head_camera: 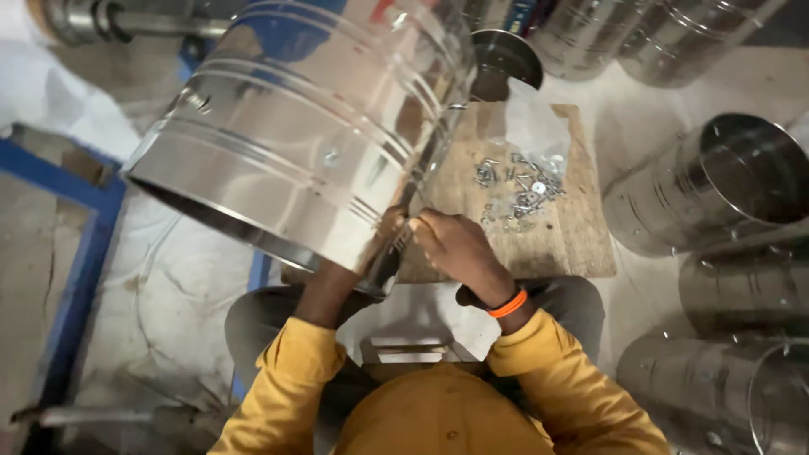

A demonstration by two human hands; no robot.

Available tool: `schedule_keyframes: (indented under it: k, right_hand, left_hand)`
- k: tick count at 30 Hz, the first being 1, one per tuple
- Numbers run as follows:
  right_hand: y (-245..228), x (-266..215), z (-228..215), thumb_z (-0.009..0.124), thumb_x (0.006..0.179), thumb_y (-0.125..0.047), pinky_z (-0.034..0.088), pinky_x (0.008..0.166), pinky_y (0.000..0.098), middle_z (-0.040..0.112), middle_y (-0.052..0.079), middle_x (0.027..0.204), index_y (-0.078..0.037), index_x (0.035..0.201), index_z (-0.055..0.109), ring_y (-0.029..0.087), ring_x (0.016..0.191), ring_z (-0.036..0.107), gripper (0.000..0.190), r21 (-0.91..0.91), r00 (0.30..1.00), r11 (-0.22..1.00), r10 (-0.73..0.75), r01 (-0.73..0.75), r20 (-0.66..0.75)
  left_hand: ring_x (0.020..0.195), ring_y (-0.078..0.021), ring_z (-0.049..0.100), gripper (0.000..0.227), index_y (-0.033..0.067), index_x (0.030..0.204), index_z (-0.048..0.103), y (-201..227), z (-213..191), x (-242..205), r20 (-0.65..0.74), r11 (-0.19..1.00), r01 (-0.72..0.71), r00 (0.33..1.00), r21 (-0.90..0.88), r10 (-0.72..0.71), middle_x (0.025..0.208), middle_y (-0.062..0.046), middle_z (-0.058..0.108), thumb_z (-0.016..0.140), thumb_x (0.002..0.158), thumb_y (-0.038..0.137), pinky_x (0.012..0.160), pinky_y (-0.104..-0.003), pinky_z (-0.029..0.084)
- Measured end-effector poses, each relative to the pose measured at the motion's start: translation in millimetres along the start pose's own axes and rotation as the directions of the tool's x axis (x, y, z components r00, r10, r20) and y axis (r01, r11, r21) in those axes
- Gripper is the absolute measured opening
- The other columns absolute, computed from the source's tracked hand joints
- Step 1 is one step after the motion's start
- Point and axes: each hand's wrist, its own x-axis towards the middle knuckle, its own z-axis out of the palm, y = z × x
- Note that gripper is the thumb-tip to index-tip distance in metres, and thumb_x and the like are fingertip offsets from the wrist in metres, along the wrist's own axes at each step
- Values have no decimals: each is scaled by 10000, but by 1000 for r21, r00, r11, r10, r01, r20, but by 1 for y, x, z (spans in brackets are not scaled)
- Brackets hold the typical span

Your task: The person assembles a large stainless steel cylinder by inserting bolts and tightening them with a wrench. They repeatedly pick bolts and washers from a nearby pile, insert them into pre-drilled holes on the cylinder, and tighten them. The cylinder is held in place by a blue metal stand.

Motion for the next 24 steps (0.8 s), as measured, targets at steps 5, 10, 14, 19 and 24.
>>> schedule_keyframes:
  k: [5, 10, 14, 19, 24]
  right_hand:
    - [-8, -1, -8, 484, 1038, -380, 554, 557, 337, 703, 56, 670, -101, 921, 640, 187, 545, 723, 340, 62, 1000, 998, 11, -12, 9]
    - [-4, -1, -6, 512, 1050, -342, 540, 547, 332, 681, 67, 636, -85, 906, 637, 182, 549, 714, 320, 38, 1000, 999, -15, 16, -23]
    - [-4, -3, -7, 543, 1036, -311, 532, 537, 325, 673, 69, 625, -72, 898, 641, 180, 536, 699, 293, 72, 999, 997, -17, 20, -44]
    - [-5, -4, -8, 552, 1040, -295, 521, 538, 318, 664, 71, 607, -63, 907, 641, 169, 526, 687, 282, 59, 999, 998, -8, 11, -48]
    - [-6, -4, -10, 555, 1046, -313, 519, 534, 317, 666, 68, 601, -54, 889, 636, 155, 530, 695, 314, 35, 999, 999, 6, -5, -38]
  left_hand:
    - [1197, -289, 677, 369, 125, 1341, 659, 9, -4, -3, -34, 999, -39, 999, -33, 38, 1308, -119, 699, 587, 1053, 344, 1027, -399, 531]
    - [1211, -293, 676, 377, 131, 1351, 656, 31, -19, -11, -83, 995, -72, 994, -67, 66, 1322, -118, 696, 582, 1058, 356, 1038, -399, 530]
    - [1171, -297, 687, 414, 119, 1331, 661, 49, -31, -8, -2, 929, 180, 982, -324, -191, 1287, -131, 699, 596, 1039, 405, 1002, -399, 539]
    - [1160, -306, 685, 396, 114, 1310, 671, 35, -17, -2, 49, 960, 163, 986, -226, -156, 1260, -124, 719, 600, 1034, 389, 984, -408, 533]
    - [1150, -295, 693, 414, 99, 1319, 643, 17, -4, -5, -4, 979, 91, 996, -181, -94, 1253, -119, 707, 629, 1021, 386, 989, -398, 544]
